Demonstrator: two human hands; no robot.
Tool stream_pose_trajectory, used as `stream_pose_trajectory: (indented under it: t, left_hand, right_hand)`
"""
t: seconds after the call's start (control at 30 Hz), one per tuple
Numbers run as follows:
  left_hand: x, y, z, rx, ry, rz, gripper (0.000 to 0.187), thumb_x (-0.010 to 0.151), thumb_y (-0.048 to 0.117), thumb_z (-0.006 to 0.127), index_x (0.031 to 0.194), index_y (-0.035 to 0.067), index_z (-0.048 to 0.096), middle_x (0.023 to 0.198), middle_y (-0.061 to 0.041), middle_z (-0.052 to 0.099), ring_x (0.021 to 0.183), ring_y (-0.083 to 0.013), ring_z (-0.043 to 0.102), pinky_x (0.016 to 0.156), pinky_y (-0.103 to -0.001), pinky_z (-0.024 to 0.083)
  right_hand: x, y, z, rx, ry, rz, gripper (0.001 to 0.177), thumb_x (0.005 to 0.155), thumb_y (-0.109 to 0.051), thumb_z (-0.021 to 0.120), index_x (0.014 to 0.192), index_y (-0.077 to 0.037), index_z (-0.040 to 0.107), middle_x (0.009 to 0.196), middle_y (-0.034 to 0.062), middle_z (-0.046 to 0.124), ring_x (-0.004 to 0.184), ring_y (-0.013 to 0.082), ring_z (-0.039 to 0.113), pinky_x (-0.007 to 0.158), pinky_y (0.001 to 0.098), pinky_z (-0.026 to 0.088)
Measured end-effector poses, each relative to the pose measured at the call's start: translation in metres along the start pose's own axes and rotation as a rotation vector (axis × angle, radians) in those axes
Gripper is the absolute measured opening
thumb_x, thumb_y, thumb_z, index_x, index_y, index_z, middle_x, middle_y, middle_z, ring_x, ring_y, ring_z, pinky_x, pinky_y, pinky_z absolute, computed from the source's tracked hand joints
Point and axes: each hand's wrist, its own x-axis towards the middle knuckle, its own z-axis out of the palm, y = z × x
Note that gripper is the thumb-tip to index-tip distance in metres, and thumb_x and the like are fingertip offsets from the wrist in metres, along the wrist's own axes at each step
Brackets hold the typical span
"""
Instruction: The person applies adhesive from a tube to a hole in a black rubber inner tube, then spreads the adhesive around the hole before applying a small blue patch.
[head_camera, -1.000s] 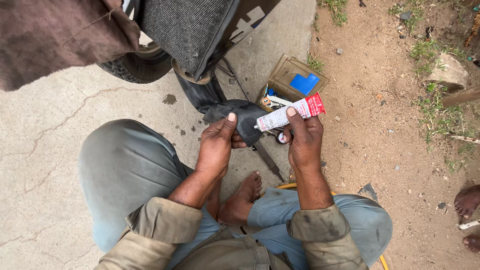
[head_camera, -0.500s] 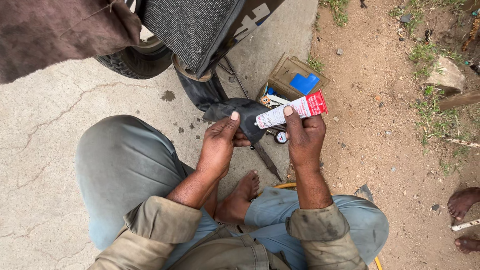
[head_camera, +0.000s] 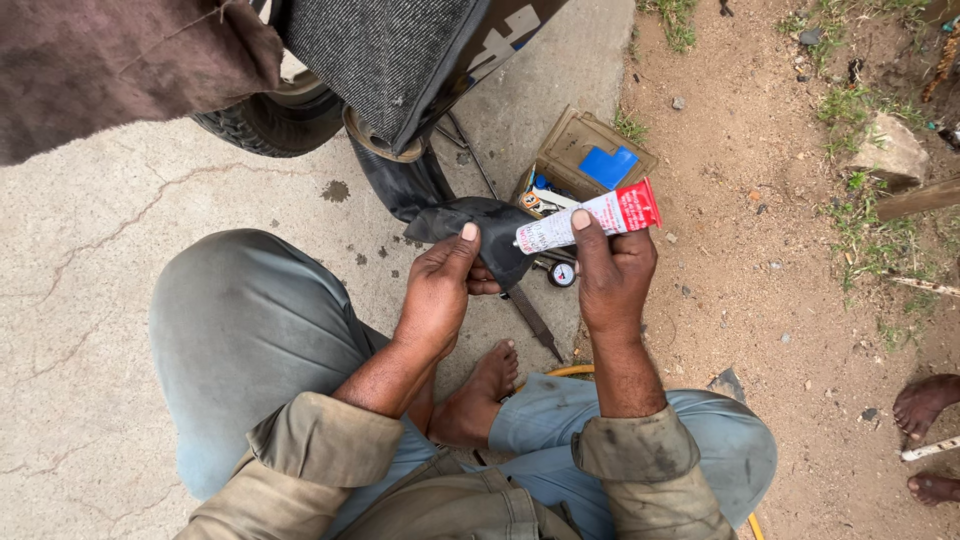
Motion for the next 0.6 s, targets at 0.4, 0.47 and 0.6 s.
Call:
stream_pose_trajectory:
  t: [0.4, 0.47, 0.6]
  left_hand:
    - [-0.001, 0.000, 0.002, -0.012, -0.019, -0.012, 0.043, 0.102, 0.042, 0.056, 0.101, 0.002, 0.071, 0.084, -0.006, 0.070, 0.073, -0.0133, 0.067, 0.070, -0.031, 0.061]
    - [-0.001, 0.001, 0.000, -0.020, -0.023, -0.001, 0.044, 0.104, 0.042, 0.056, 0.099, 0.001, 0.070, 0.083, -0.006, 0.069, 0.072, -0.0139, 0.066, 0.069, -0.032, 0.060]
    - [-0.001, -0.002, -0.001, -0.026, -0.007, -0.002, 0.043, 0.103, 0.041, 0.057, 0.099, 0.001, 0.070, 0.083, -0.006, 0.068, 0.072, -0.0135, 0.066, 0.069, -0.032, 0.061]
  right_hand:
    - [-0.006, 0.002, 0.004, 0.011, -0.011, 0.034, 0.015, 0.101, -0.020, 0.071, 0.095, -0.006, 0.067, 0.073, -0.0043, 0.061, 0.062, 0.0021, 0.050, 0.053, 0.0217, 0.040]
    - [-0.010, 0.002, 0.004, 0.069, -0.015, 0.031, 0.015, 0.100, -0.021, 0.071, 0.096, -0.007, 0.067, 0.074, -0.0039, 0.062, 0.061, 0.0024, 0.050, 0.054, 0.0216, 0.040]
    - [-0.012, 0.004, -0.001, -0.010, -0.021, -0.010, 0.017, 0.102, -0.020, 0.072, 0.096, -0.005, 0.068, 0.076, -0.0030, 0.063, 0.066, 0.0028, 0.053, 0.058, 0.0220, 0.042]
